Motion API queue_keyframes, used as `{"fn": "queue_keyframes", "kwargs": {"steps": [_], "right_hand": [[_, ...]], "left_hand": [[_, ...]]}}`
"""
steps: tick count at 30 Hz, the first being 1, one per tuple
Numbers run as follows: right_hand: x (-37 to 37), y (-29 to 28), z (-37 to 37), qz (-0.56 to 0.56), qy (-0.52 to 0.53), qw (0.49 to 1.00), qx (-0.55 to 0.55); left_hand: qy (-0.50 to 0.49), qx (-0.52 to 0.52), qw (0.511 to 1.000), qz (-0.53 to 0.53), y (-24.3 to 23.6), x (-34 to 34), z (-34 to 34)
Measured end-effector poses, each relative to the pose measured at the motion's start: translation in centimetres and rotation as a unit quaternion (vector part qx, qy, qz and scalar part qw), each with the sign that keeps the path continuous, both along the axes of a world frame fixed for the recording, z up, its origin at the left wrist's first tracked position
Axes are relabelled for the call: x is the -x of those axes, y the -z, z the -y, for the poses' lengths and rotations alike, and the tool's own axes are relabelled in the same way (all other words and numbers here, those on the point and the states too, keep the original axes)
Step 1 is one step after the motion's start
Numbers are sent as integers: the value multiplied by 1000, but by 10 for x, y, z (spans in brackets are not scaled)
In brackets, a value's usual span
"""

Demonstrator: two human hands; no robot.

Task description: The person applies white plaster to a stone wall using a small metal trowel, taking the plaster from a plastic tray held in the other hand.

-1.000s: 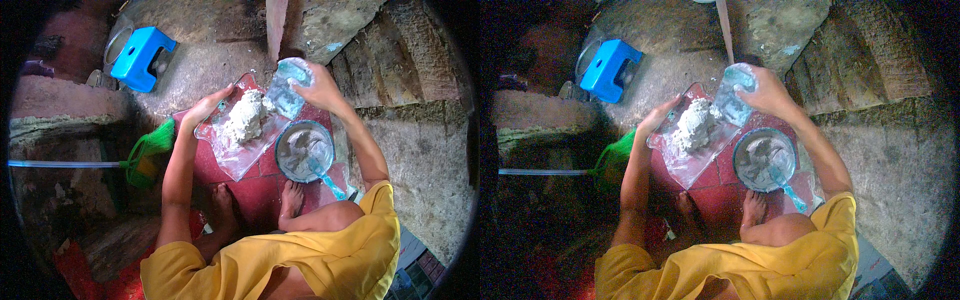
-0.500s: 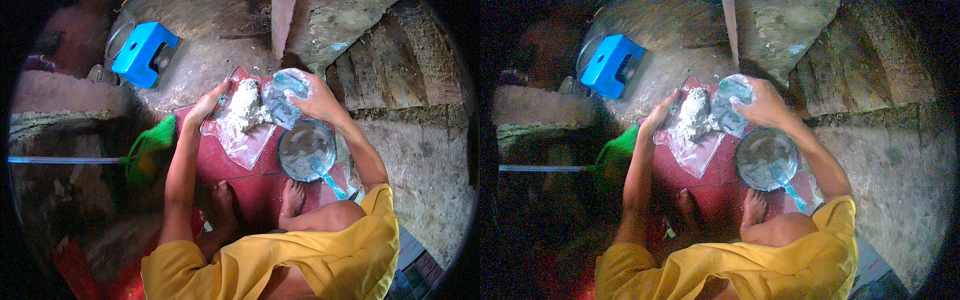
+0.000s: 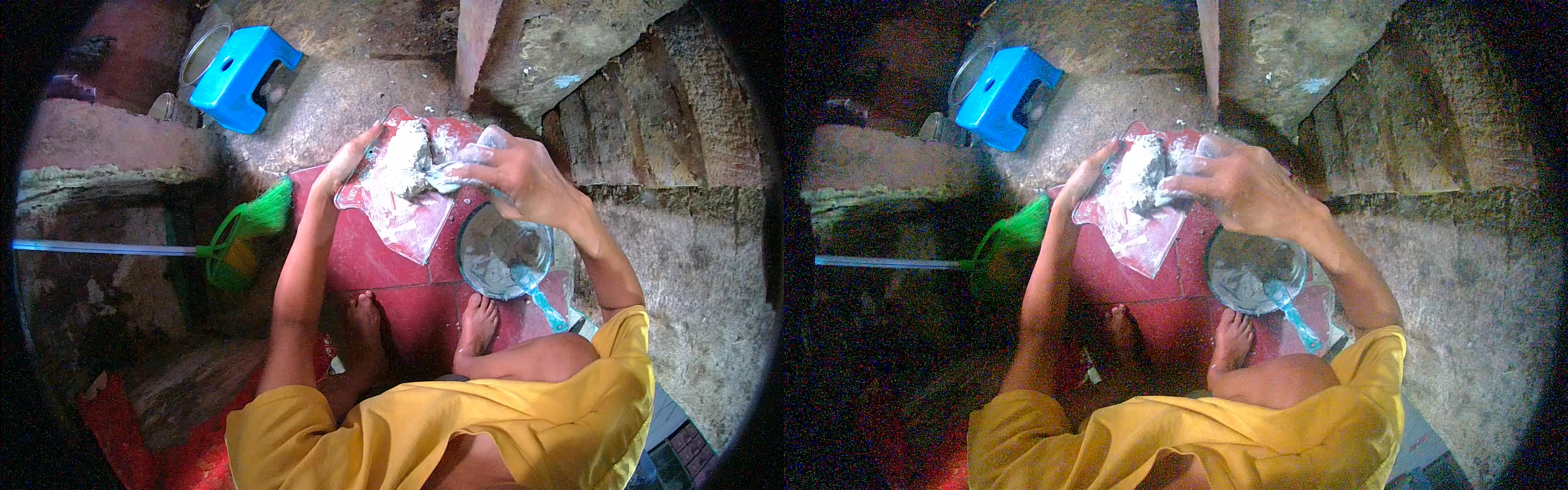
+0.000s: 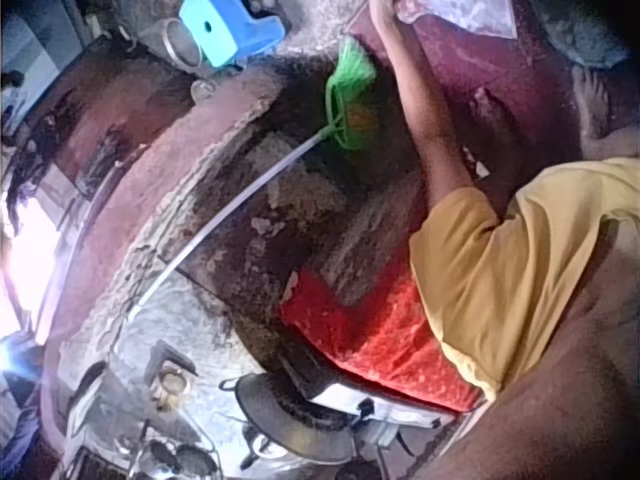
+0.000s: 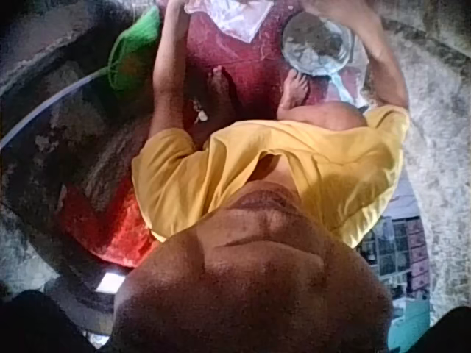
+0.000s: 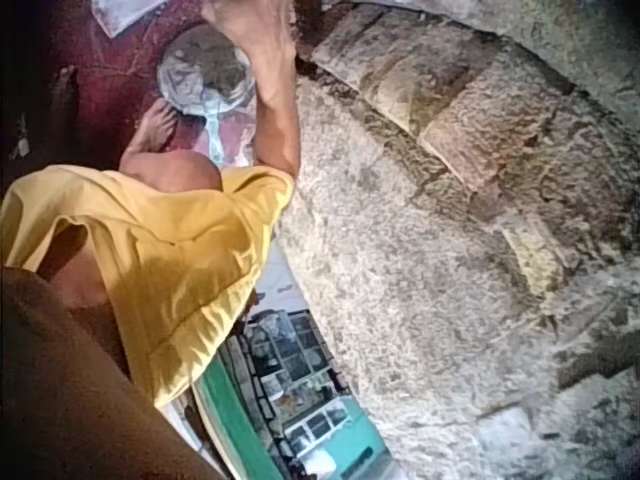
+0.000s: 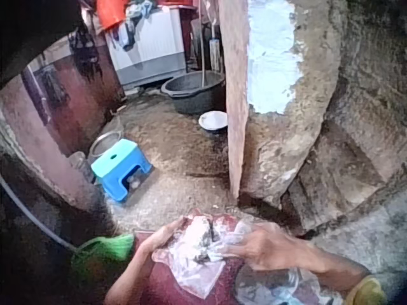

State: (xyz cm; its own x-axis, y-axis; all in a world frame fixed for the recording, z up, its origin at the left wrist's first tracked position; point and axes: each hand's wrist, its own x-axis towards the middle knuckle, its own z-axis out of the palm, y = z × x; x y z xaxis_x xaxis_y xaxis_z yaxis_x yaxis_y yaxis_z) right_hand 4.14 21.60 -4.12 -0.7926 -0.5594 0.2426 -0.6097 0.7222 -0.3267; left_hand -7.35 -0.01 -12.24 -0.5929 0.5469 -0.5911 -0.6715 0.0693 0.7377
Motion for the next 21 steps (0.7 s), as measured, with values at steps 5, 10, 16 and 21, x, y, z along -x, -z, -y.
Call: {"fn": "queue_keyframes", "kwargs": {"steps": [5, 10, 16, 21], "right_hand": [[-6, 7, 2, -2, -44, 999, 14], [-2, 5, -11, 8, 84, 978, 189], [-16, 26, -25, -105, 142, 957, 231], [-17, 34, -17, -179, 91, 976, 89]], "left_hand": [[-34, -51, 998, 5, 19, 9, 15], [-31, 37, 996, -78, 17, 5, 16], [-98, -159, 980, 65, -3, -9, 17], [-177, -263, 945, 83, -28, -25, 8]]}}
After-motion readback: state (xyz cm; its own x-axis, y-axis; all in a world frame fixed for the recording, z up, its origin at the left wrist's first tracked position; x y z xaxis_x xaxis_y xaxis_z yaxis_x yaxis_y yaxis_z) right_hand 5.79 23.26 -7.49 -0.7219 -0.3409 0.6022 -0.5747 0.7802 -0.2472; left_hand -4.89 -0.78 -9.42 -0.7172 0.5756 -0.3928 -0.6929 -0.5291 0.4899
